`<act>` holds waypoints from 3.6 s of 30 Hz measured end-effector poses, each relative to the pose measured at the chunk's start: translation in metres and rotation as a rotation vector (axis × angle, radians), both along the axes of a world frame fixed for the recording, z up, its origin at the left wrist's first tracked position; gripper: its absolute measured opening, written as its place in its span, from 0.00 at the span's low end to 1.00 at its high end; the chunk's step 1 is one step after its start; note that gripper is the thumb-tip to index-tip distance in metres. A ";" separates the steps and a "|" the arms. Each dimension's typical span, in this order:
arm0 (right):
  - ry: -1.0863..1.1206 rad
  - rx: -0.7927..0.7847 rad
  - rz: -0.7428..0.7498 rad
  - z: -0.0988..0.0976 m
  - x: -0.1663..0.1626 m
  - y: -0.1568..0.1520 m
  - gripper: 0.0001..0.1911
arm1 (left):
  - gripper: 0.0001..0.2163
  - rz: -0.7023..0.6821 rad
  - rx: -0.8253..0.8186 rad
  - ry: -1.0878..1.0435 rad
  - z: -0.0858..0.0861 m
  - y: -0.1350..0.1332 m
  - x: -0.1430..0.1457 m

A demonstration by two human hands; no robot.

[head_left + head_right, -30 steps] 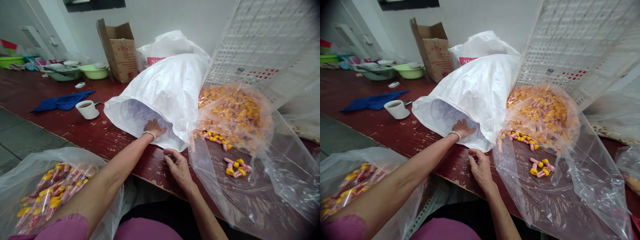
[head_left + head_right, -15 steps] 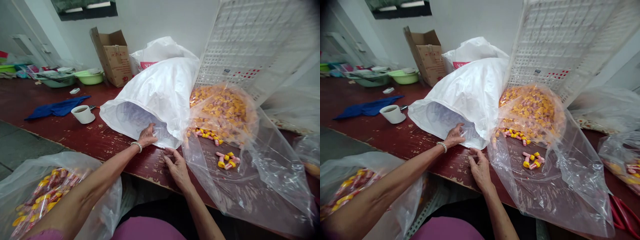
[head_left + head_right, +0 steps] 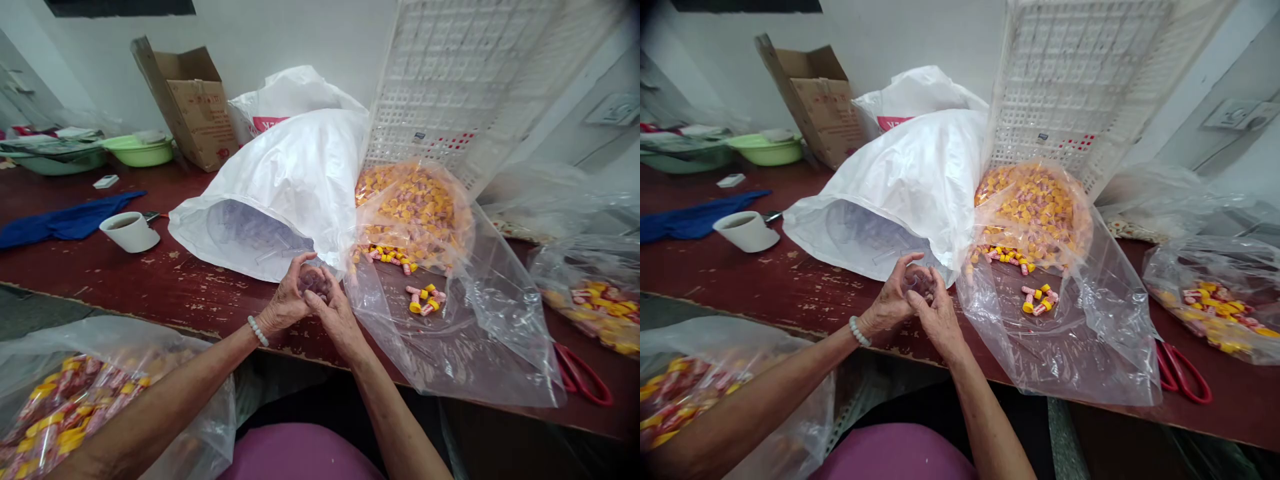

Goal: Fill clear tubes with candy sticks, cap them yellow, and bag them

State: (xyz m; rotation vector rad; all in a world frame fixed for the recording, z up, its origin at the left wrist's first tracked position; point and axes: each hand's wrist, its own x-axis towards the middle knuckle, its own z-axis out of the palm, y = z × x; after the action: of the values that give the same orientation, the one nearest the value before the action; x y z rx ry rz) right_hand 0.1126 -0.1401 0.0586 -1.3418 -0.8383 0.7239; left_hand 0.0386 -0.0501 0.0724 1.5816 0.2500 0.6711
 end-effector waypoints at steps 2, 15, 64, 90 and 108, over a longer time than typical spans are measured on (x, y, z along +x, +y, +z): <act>-0.115 -0.026 -0.032 -0.007 -0.002 -0.001 0.33 | 0.32 0.029 -0.094 0.011 -0.012 -0.001 0.004; -0.881 -0.495 -0.655 -0.005 0.112 -0.108 0.17 | 0.20 -0.087 -0.378 0.142 -0.016 -0.009 -0.003; -0.903 -0.595 -0.679 -0.044 0.138 -0.111 0.11 | 0.29 -0.113 -0.387 0.298 0.003 -0.054 0.000; -0.698 -0.008 -0.178 0.053 0.032 -0.113 0.16 | 0.33 -0.225 0.337 0.176 0.005 -0.066 -0.010; -1.242 -0.826 -0.555 -0.028 0.159 -0.095 0.16 | 0.31 -0.229 -0.116 0.286 0.012 -0.063 -0.008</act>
State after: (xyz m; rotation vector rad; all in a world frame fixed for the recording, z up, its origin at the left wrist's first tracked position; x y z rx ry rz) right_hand 0.2719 -0.2353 0.0310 -2.7102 -1.0381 -0.3830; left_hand 0.0305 -0.1129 0.0848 1.5629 0.3072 0.2474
